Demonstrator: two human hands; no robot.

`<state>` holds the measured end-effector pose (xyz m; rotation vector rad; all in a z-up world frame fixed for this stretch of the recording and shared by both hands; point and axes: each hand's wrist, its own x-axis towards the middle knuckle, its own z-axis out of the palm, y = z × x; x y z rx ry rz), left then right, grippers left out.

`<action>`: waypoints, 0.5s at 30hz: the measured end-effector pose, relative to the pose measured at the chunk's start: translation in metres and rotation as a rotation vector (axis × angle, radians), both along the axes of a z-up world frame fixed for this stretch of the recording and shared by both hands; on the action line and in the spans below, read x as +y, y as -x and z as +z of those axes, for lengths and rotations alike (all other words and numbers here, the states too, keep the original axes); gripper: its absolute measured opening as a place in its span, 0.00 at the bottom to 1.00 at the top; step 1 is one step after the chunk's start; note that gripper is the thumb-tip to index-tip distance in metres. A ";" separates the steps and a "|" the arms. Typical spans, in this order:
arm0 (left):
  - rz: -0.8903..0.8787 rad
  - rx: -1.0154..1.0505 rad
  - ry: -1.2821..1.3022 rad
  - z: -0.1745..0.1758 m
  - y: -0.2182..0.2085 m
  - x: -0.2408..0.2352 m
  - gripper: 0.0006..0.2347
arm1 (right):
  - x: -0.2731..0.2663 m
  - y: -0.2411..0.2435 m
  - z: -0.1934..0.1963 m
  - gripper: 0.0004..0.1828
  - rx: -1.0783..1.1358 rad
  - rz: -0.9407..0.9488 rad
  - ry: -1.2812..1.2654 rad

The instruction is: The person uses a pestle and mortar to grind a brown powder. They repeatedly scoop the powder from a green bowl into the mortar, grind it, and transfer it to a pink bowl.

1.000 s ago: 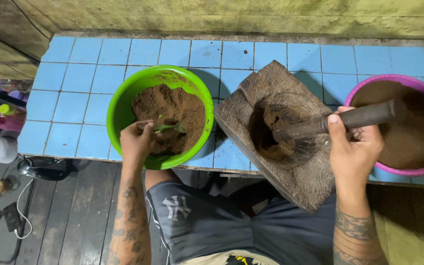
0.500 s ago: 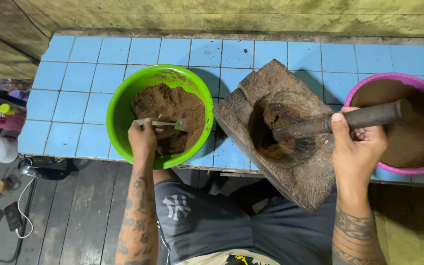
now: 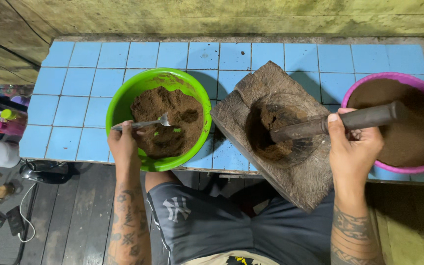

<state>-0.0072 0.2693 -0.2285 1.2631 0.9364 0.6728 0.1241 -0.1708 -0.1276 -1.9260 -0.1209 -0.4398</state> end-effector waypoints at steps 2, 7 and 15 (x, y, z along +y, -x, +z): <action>0.019 -0.045 0.014 -0.005 0.000 0.005 0.08 | 0.001 0.000 0.000 0.06 -0.002 0.002 -0.003; 0.012 -0.099 0.003 0.008 0.002 0.004 0.07 | 0.003 0.000 0.003 0.06 0.013 -0.016 0.005; -0.015 -0.171 0.006 0.102 -0.014 -0.020 0.05 | 0.004 -0.004 -0.003 0.09 0.043 -0.042 -0.064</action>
